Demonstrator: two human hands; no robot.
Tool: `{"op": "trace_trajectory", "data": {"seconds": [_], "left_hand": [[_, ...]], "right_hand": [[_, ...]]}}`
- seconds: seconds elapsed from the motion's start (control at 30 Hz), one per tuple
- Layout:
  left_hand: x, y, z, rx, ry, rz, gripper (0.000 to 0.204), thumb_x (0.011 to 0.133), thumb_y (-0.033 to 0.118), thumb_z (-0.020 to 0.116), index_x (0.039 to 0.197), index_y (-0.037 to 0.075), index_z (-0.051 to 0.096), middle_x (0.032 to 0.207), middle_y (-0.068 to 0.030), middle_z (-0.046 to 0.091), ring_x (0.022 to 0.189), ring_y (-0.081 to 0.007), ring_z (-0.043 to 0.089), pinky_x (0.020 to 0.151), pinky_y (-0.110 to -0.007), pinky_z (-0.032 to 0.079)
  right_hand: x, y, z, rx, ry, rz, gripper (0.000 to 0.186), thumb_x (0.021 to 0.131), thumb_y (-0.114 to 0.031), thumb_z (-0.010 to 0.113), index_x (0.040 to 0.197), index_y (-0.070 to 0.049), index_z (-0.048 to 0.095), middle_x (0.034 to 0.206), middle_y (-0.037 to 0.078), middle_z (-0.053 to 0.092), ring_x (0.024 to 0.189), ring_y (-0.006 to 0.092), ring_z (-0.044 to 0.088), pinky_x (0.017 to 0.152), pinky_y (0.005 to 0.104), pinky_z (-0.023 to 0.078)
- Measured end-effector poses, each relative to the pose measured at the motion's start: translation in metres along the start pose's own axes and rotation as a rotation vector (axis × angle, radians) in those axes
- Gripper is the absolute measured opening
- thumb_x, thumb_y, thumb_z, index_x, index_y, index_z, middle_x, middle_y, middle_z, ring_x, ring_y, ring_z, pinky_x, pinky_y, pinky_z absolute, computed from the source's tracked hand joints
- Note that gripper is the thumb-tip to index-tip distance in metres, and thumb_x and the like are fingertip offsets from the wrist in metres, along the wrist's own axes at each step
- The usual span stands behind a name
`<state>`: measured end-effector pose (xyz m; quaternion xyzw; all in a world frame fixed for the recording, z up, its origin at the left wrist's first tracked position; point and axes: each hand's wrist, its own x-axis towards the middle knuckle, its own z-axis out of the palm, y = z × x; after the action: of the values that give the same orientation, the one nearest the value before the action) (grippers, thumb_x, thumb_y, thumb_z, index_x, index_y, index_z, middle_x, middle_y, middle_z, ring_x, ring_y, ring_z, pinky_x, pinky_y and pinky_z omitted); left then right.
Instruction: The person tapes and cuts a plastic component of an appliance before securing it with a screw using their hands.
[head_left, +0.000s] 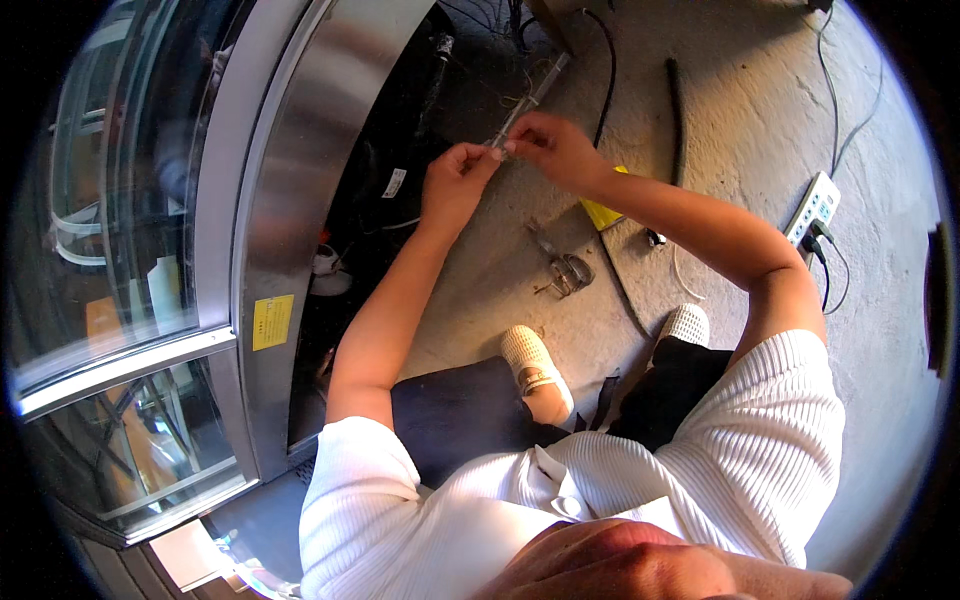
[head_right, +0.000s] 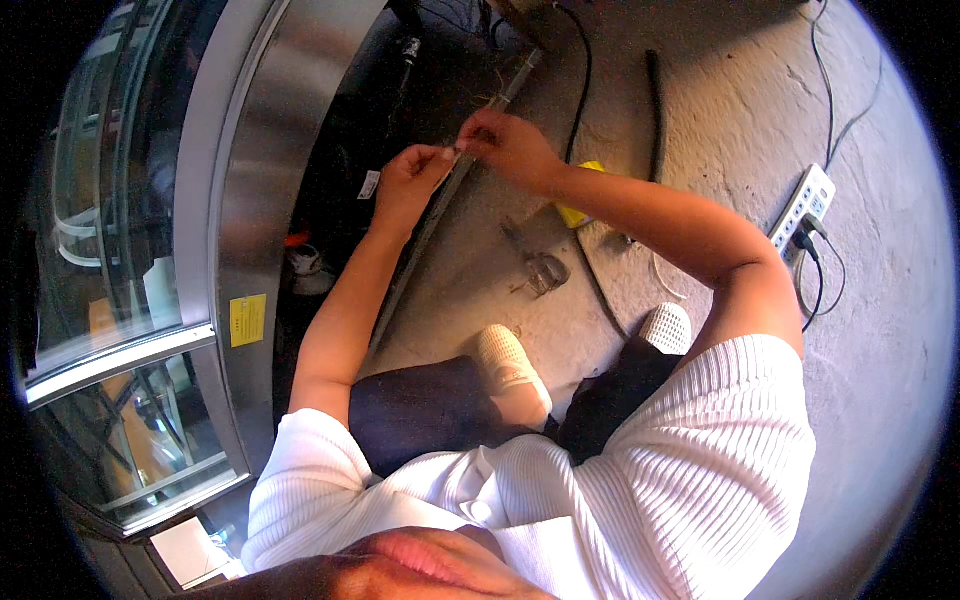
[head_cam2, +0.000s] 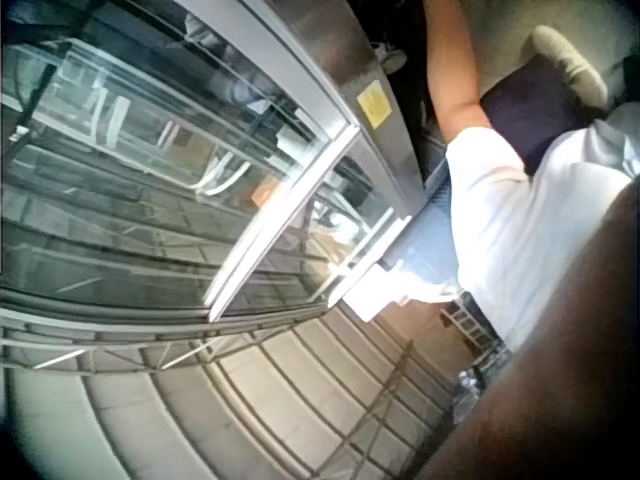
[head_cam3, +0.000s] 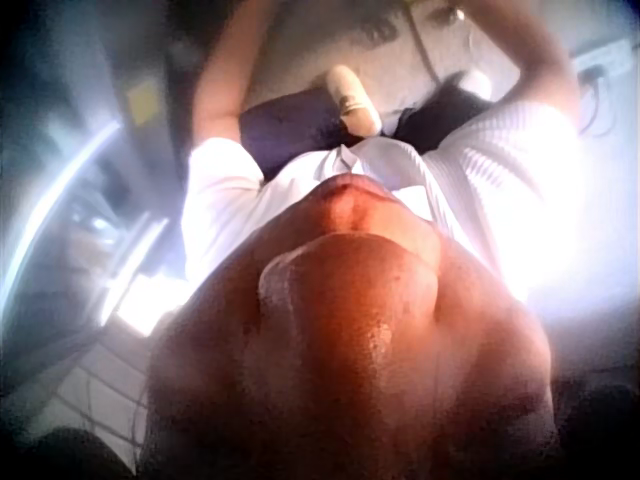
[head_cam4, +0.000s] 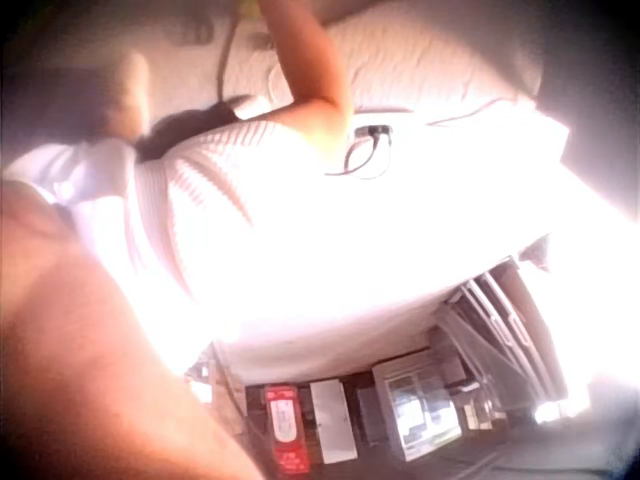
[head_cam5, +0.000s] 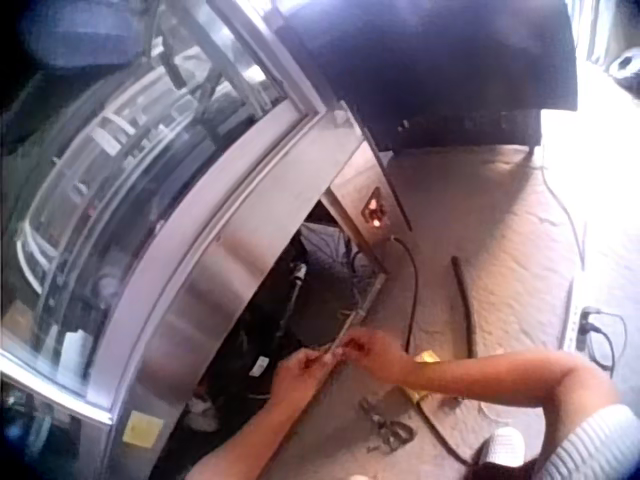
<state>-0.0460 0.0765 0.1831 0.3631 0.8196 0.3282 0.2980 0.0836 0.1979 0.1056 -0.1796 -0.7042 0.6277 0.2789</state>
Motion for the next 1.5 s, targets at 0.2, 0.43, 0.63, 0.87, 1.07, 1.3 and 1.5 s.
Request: {"op": "trace_trajectory", "data": {"seconds": [0.2,0.43,0.63,0.87,1.07,1.3,1.5], "left_hand": [[-0.049,0.0,-0.022,0.06,0.047,-0.065,0.027,0.088,0.022,0.07,0.106,0.002,0.066,0.086,-0.0022,0.066,0.079,-0.0086,0.058,0.073,-0.024,0.046],[-0.098,-0.001,-0.053,0.331,0.072,-0.126,0.035,0.087,0.017,0.068,0.117,0.003,0.06,0.085,-0.0066,0.068,0.08,-0.014,0.063,0.076,-0.028,0.047],[-0.133,-0.002,-0.056,0.481,0.086,-0.09,0.03,0.088,0.022,0.066,0.111,0.004,0.06,0.088,-0.0087,0.071,0.081,-0.0251,0.066,0.076,-0.035,0.048],[-0.147,-0.006,-0.063,0.597,-0.099,-0.31,0.027,0.083,0.027,0.07,0.101,0.007,0.065,0.085,-0.0056,0.072,0.085,-0.027,0.066,0.075,-0.036,0.048],[-0.166,-0.02,-0.065,0.737,-0.106,-0.233,0.032,0.07,0.027,0.079,0.095,0.011,0.068,0.09,-0.0043,0.068,0.087,-0.0234,0.062,0.081,-0.036,0.045],[-0.167,-0.014,-0.069,0.629,-0.141,-0.272,0.023,0.07,0.027,0.081,0.08,0.009,0.07,0.083,-0.0048,0.059,0.087,-0.0227,0.055,0.082,-0.038,0.042],[-0.176,-0.025,-0.069,0.683,-0.158,-0.094,0.013,0.08,0.019,0.069,0.091,0.014,0.074,0.097,-0.0039,0.065,0.107,-0.0231,0.053,0.099,-0.039,0.032]], "right_hand": [[-0.018,-0.013,0.025,0.084,-0.153,0.044,0.016,0.091,-0.02,0.064,0.097,-0.006,0.064,0.082,0.003,0.063,0.074,0.0109,0.057,0.067,0.0286,0.047],[-0.04,0.012,0.067,0.081,-0.237,0.185,0.022,0.086,-0.027,0.065,0.099,-0.009,0.069,0.085,0.01,0.069,0.077,0.0202,0.065,0.072,0.0351,0.05],[-0.077,0.057,0.084,0.266,-0.382,0.256,0.019,0.084,-0.021,0.062,0.094,-0.007,0.07,0.085,0.011,0.07,0.079,0.0182,0.065,0.074,0.0338,0.05],[-0.097,0.065,0.11,0.42,-0.517,0.389,0.028,0.082,-0.013,0.06,0.109,-0.005,0.063,0.091,0.009,0.071,0.087,0.0184,0.067,0.076,0.0336,0.051],[-0.095,0.03,0.099,0.3,-0.605,0.291,0.027,0.079,-0.006,0.058,0.107,-0.005,0.06,0.092,0.008,0.07,0.086,0.02,0.067,0.076,0.0334,0.051],[-0.107,0.042,0.103,0.387,-0.693,0.348,0.023,0.083,-0.006,0.057,0.105,-0.002,0.058,0.091,0.009,0.069,0.085,0.0188,0.066,0.074,0.0324,0.052],[-0.111,0.038,0.095,0.379,-0.748,0.358,0.021,0.085,-0.002,0.052,0.106,-0.001,0.057,0.092,0.01,0.068,0.085,0.0178,0.065,0.075,0.03,0.052]]}}
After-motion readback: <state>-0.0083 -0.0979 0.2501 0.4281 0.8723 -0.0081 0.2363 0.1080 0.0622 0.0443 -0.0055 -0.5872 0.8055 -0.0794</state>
